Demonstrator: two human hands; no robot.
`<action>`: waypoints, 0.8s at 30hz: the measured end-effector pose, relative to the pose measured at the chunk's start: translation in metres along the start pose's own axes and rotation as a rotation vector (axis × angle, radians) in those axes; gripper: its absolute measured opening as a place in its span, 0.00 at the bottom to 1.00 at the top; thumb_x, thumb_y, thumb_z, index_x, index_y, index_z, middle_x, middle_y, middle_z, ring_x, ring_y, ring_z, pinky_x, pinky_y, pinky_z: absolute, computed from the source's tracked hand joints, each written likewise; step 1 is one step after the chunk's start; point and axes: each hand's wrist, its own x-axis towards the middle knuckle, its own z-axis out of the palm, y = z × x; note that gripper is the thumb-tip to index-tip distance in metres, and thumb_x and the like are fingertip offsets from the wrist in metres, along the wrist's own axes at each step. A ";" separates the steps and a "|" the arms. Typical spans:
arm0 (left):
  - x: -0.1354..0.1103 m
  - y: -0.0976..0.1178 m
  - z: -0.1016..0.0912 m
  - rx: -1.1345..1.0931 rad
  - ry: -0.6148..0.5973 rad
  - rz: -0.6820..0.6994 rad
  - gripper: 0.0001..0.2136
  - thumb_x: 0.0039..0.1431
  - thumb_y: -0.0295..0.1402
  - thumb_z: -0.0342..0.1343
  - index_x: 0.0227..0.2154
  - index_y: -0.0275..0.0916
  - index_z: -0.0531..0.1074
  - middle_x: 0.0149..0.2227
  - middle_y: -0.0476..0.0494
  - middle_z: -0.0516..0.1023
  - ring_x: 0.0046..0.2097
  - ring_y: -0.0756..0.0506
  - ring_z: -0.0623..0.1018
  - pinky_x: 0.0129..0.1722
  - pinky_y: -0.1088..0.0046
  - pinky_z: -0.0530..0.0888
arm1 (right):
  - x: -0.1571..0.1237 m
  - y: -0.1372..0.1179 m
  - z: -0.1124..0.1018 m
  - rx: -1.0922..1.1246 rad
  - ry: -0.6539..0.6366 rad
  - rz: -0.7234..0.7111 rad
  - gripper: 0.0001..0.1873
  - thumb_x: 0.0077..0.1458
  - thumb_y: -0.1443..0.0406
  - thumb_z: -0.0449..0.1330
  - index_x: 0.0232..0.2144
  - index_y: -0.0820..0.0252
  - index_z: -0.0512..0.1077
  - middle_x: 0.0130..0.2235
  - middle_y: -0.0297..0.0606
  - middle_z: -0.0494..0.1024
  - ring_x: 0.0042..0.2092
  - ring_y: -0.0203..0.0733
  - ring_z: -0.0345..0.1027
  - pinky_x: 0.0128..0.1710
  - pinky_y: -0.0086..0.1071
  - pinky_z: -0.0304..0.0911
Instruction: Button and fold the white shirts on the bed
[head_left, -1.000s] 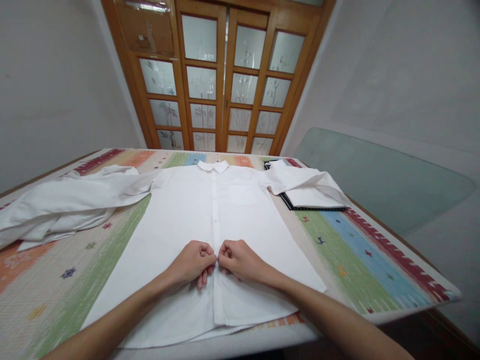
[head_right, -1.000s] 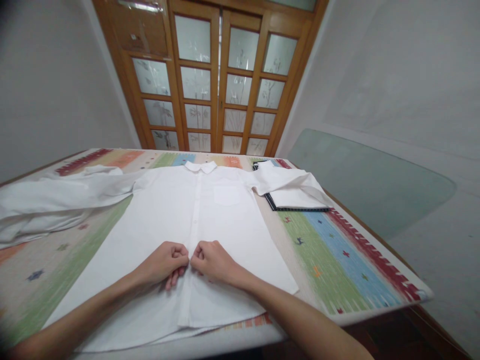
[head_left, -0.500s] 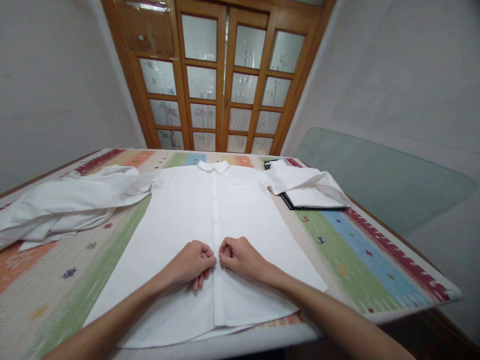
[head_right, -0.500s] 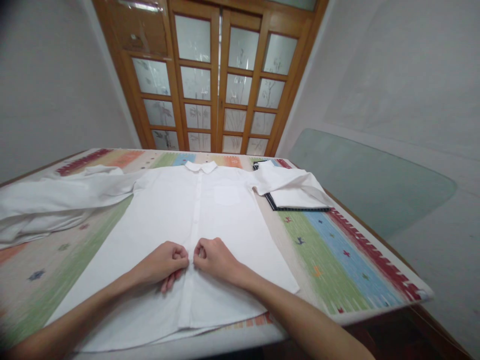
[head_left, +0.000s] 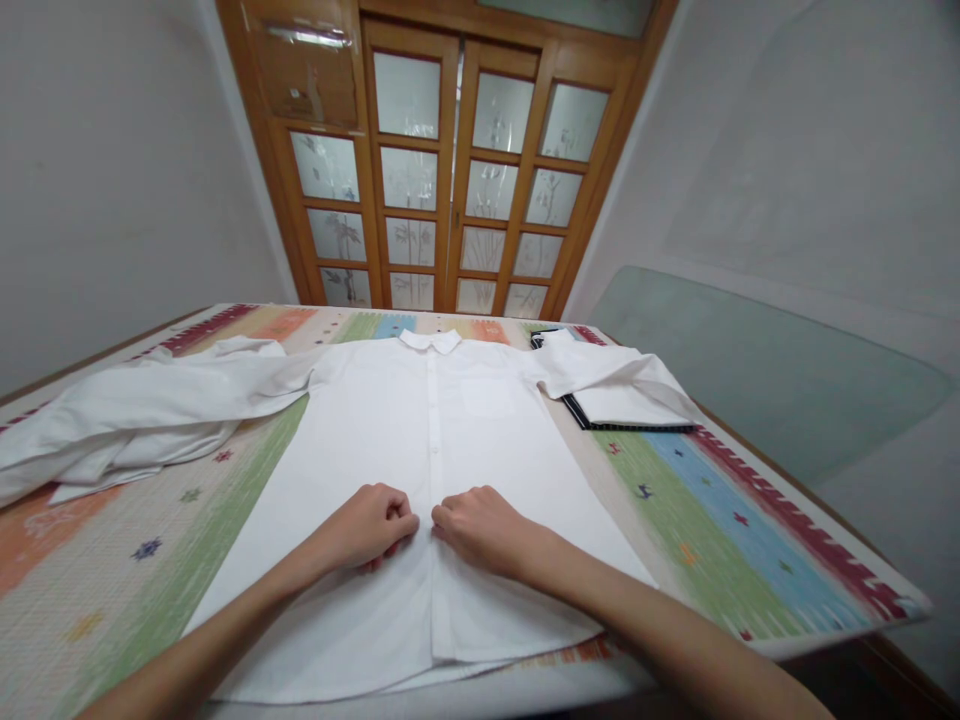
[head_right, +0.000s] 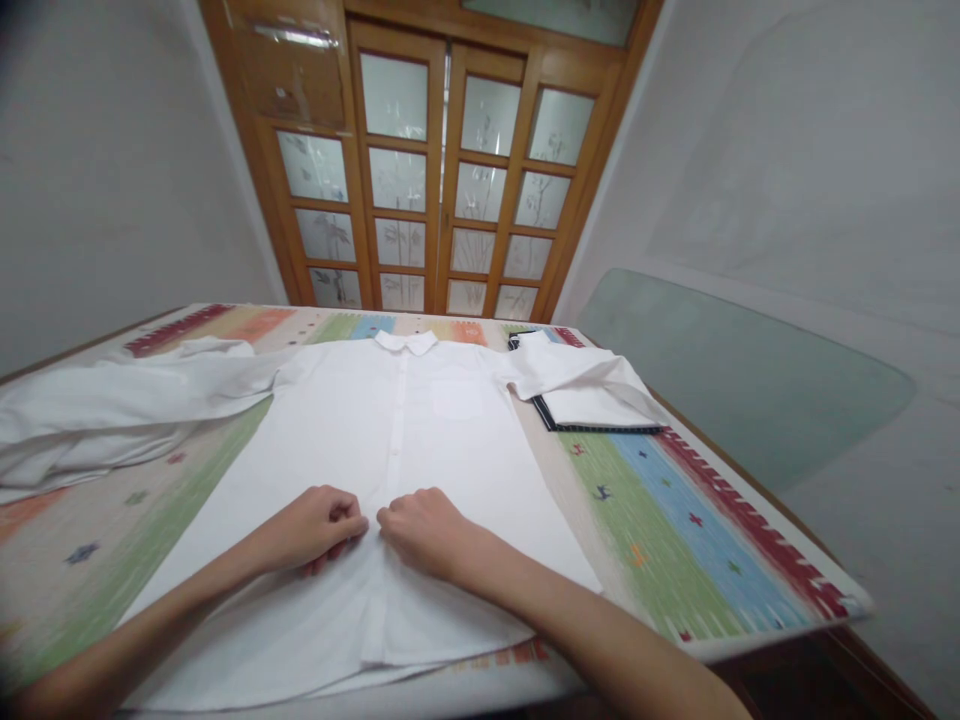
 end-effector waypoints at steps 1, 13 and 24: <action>-0.001 -0.001 0.000 0.009 0.005 0.008 0.11 0.50 0.39 0.49 0.20 0.38 0.67 0.17 0.51 0.71 0.15 0.51 0.69 0.14 0.79 0.61 | 0.000 0.002 -0.003 0.029 -0.007 0.003 0.08 0.61 0.65 0.54 0.35 0.61 0.73 0.35 0.44 0.79 0.34 0.43 0.72 0.30 0.30 0.56; -0.009 0.007 0.009 0.087 0.071 0.272 0.14 0.51 0.33 0.51 0.40 0.38 0.74 0.18 0.54 0.70 0.22 0.51 0.69 0.25 0.78 0.62 | -0.003 0.025 -0.001 0.463 0.078 -0.063 0.09 0.47 0.71 0.63 0.34 0.61 0.77 0.31 0.35 0.77 0.31 0.36 0.67 0.34 0.27 0.58; -0.007 0.005 0.014 0.254 0.173 0.313 0.11 0.52 0.32 0.52 0.32 0.39 0.79 0.19 0.50 0.72 0.23 0.50 0.69 0.27 0.76 0.61 | -0.002 0.025 0.009 0.722 0.117 0.071 0.09 0.43 0.72 0.61 0.30 0.64 0.76 0.25 0.31 0.74 0.26 0.32 0.65 0.29 0.24 0.59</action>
